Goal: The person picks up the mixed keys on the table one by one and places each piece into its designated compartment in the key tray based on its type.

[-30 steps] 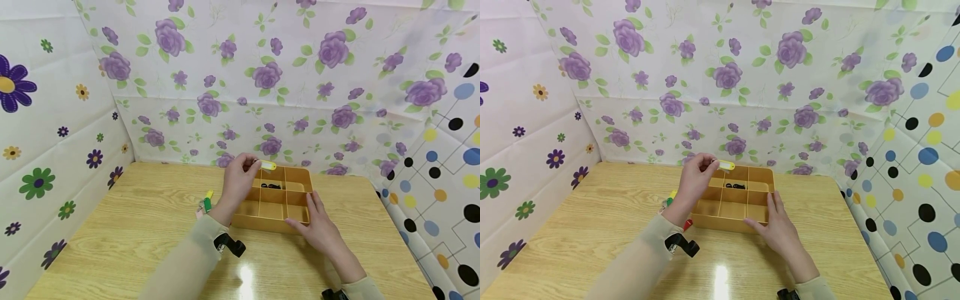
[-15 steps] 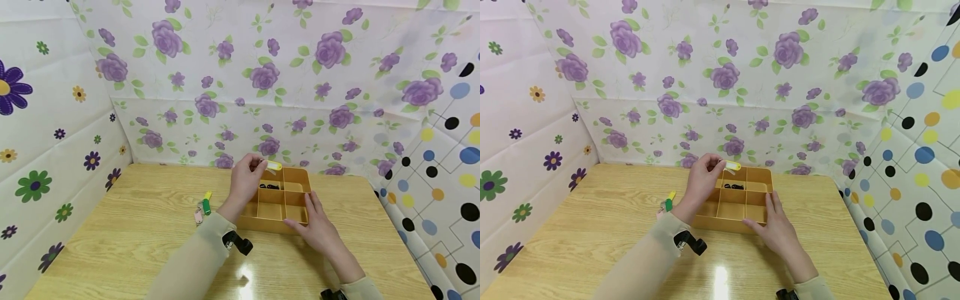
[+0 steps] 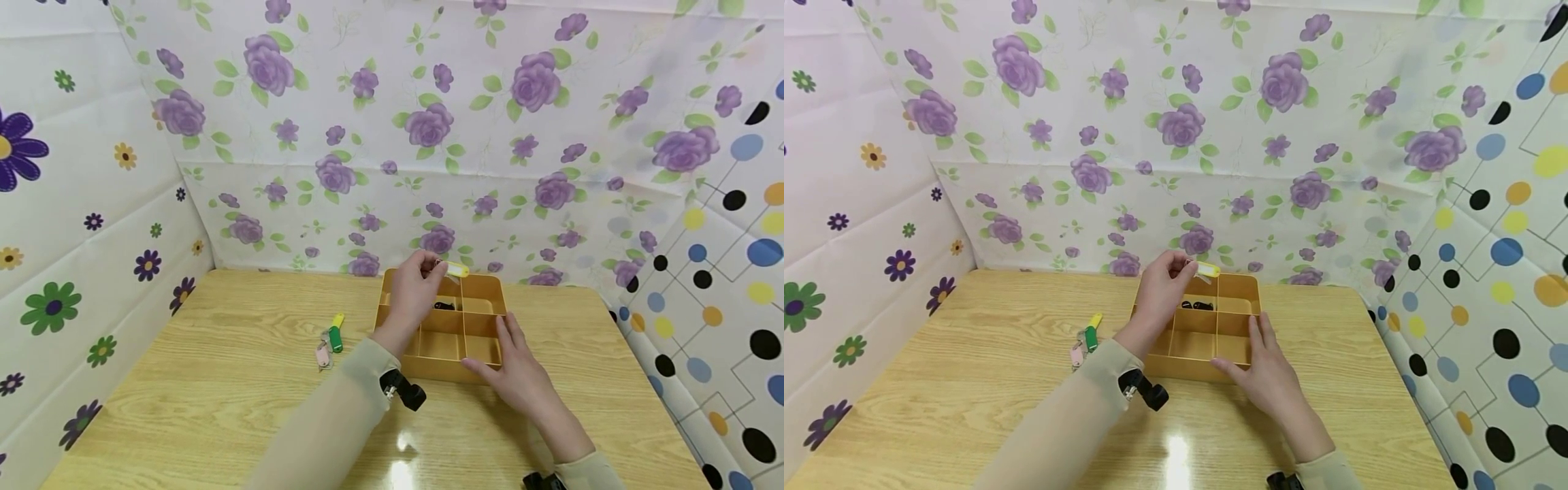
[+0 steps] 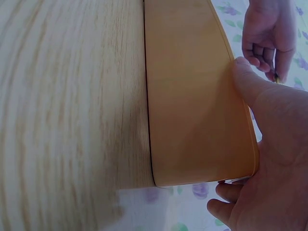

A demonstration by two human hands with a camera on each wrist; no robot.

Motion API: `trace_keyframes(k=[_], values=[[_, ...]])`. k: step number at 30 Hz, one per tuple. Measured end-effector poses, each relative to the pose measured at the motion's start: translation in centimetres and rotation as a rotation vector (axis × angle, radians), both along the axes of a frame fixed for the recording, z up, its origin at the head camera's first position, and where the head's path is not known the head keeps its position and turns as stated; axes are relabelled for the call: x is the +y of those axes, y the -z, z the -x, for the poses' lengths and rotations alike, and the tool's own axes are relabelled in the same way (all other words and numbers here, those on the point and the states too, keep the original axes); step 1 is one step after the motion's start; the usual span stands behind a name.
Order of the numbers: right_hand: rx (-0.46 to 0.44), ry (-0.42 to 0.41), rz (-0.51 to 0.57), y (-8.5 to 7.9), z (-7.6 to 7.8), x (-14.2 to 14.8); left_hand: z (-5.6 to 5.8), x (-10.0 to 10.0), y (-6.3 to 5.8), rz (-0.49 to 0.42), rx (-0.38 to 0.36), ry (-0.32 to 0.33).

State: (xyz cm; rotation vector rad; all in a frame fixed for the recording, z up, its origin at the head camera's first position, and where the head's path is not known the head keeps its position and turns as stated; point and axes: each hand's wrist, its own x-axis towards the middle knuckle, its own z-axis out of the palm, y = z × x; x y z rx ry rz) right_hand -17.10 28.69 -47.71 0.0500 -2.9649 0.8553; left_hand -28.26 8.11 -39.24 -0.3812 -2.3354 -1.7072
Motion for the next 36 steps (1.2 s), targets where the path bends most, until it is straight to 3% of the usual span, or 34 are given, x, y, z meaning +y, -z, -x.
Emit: trace_keyframes(k=[13,26,36], values=[[0.001,-0.009,0.012,0.0,0.0,0.0,0.9,2.7,0.0,0.106,0.019,-0.026],[-0.004,-0.013,0.009,0.1,0.0,0.0,1.6,4.4,1.0,0.289,0.006,-0.050],[-0.002,-0.006,0.003,0.2,0.2,0.0,1.6,5.3,1.2,0.338,0.000,-0.044]])
